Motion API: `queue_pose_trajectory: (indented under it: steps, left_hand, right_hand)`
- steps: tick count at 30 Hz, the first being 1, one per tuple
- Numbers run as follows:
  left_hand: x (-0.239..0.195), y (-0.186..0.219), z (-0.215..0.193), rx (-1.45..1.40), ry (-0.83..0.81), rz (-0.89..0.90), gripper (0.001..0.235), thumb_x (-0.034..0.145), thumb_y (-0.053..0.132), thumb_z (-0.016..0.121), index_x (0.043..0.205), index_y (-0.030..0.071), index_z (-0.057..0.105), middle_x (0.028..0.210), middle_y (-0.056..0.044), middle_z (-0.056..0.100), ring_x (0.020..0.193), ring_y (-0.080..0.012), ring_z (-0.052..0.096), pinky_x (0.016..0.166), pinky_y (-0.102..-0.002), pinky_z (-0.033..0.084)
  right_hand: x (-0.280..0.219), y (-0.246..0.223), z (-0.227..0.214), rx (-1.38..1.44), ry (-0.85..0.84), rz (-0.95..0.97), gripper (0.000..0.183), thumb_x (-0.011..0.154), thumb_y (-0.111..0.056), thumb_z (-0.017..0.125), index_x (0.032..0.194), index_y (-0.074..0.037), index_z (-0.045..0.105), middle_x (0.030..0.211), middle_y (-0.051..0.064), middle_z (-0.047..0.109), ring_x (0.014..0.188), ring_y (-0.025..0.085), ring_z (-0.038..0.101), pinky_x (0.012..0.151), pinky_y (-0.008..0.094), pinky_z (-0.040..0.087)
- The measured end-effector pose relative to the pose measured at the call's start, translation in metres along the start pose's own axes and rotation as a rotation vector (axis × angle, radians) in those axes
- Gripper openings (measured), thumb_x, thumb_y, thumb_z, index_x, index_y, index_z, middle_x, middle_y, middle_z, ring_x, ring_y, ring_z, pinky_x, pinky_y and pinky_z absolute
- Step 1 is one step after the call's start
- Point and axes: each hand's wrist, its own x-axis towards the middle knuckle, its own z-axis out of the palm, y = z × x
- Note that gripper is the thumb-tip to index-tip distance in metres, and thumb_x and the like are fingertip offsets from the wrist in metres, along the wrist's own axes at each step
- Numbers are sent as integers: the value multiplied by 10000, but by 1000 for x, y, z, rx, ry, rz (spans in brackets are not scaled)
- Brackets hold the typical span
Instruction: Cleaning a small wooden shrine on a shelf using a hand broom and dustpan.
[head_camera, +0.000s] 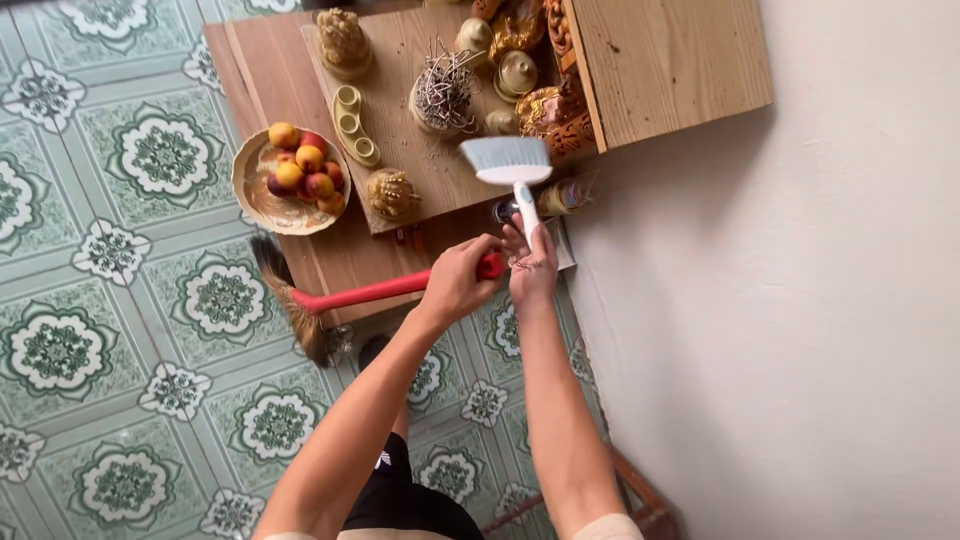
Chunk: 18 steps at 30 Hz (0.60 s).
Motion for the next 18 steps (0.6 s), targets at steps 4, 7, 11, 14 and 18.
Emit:
queue_pose_trajectory:
  steps: [4, 7, 11, 14, 18]
  left_hand:
    - [-10, 6, -17, 38, 7, -111, 195, 793, 121, 731, 957, 60, 643, 904, -152, 721, 868, -385, 690, 735, -471, 536]
    - [-25, 29, -36, 58, 31, -118, 187, 831, 124, 724, 977, 38, 646, 907, -168, 708, 852, -395, 680, 726, -473, 534]
    - [-50, 52, -42, 148, 103, -223, 191, 863, 192, 755, 853, 43, 636, 800, -163, 695, 759, -388, 681, 674, -475, 531]
    - [-80, 70, -37, 227, 145, -250, 195, 879, 183, 745, 803, 49, 625, 743, -158, 681, 708, -382, 674, 654, -479, 530]
    - [-123, 105, -20, 266, 182, -125, 179, 880, 146, 722, 792, 45, 603, 735, -135, 682, 706, -364, 673, 658, -475, 528]
  right_hand:
    - [-2, -42, 36, -95, -49, -1, 405, 1092, -263, 490, 1448, -71, 507, 1365, 124, 653, 1034, 215, 707, 855, 354, 565]
    - [-37, -69, 70, -151, -184, -46, 424, 1106, -255, 488, 1488, -70, 489, 1412, 132, 635, 1000, 195, 706, 837, 326, 569]
    - [-93, -86, 83, -244, -400, -85, 453, 1121, -224, 502, 1539, -57, 453, 1431, 158, 621, 995, 197, 711, 859, 320, 569]
    - [-146, -99, 75, -314, -462, -80, 461, 1121, -220, 510, 1543, -40, 458, 1415, 173, 629, 1011, 202, 713, 882, 328, 559]
    - [-207, -124, 55, -419, -461, -104, 457, 1108, -227, 523, 1517, -26, 486, 1381, 174, 653, 1047, 199, 701, 915, 325, 523]
